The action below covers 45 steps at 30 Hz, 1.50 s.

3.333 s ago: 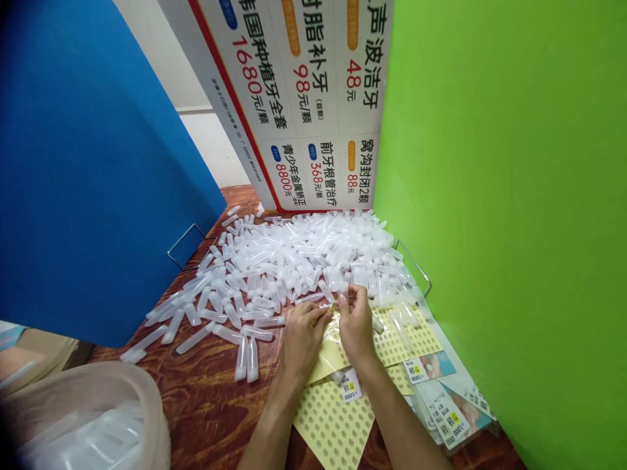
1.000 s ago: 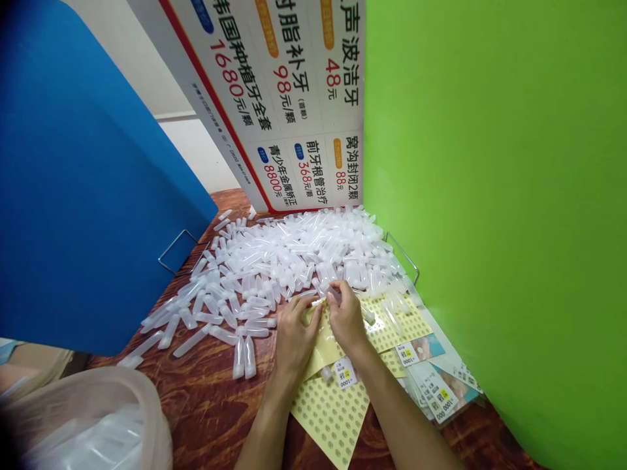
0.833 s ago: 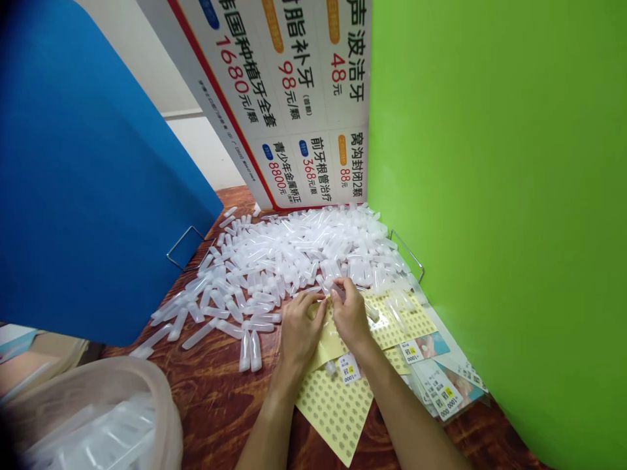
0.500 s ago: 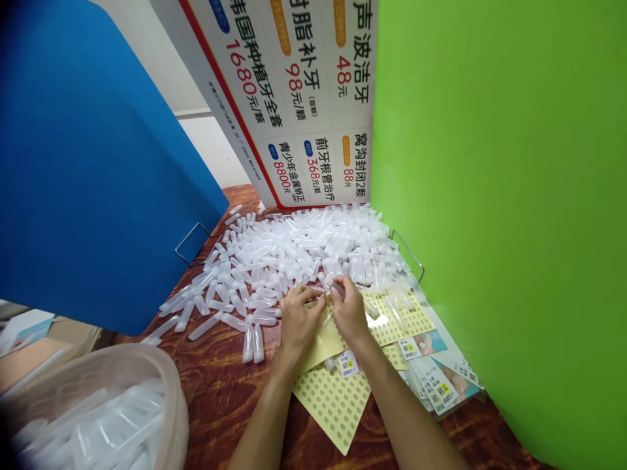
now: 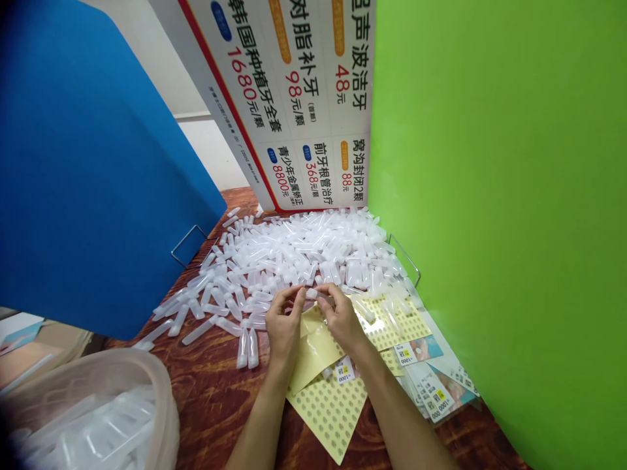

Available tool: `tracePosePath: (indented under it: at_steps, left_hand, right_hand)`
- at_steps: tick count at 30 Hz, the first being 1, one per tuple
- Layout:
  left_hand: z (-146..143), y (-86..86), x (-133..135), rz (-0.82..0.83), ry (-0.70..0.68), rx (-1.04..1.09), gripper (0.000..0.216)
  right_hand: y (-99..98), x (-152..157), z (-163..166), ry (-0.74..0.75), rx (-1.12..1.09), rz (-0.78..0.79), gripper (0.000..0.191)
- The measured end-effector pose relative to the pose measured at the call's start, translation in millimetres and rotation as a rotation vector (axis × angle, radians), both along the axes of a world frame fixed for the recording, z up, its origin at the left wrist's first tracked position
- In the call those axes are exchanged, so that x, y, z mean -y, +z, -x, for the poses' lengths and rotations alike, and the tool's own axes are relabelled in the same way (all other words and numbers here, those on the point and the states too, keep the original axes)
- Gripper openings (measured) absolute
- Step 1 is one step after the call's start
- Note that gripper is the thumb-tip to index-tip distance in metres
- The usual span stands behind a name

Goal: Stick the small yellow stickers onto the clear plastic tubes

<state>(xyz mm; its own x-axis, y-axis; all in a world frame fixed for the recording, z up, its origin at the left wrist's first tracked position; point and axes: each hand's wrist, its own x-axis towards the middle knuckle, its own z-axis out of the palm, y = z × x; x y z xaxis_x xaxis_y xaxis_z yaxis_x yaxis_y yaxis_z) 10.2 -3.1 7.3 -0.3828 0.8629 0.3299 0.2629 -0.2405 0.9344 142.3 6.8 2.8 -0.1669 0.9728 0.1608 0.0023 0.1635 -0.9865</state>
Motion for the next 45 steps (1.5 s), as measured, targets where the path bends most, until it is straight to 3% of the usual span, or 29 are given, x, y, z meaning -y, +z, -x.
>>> tracePosePath:
  at_steps: [6,14,20,32,45]
  left_hand:
    - [0.5,-1.5,0.8,0.013,-0.006,0.016,0.022]
    - [7.0,-9.0,-2.7,0.062,-0.078,0.134,0.028]
    - [4.9,-7.1,-2.2,0.021,-0.144,0.029,0.026]
    - [3.6,-4.8,0.2,0.004,-0.151,-0.054,0.015]
    - [4.4,-9.2,-3.7,-0.034,-0.148,-0.079,0.017]
  right_hand:
    - [-1.0,0.4,-0.1,0.017,-0.077,0.003,0.024]
    - [-3.6,-2.3,-3.5,0.060,-0.201,0.133,0.035]
    - [-9.9,-5.8,-6.0,0.086,-0.422,0.206,0.033]
    - [0.8,-4.5,-1.2,0.056,-0.370,0.291,0.045]
    - [-3.4,-6.0,-2.0,0.069,-0.378,0.258,0.041]
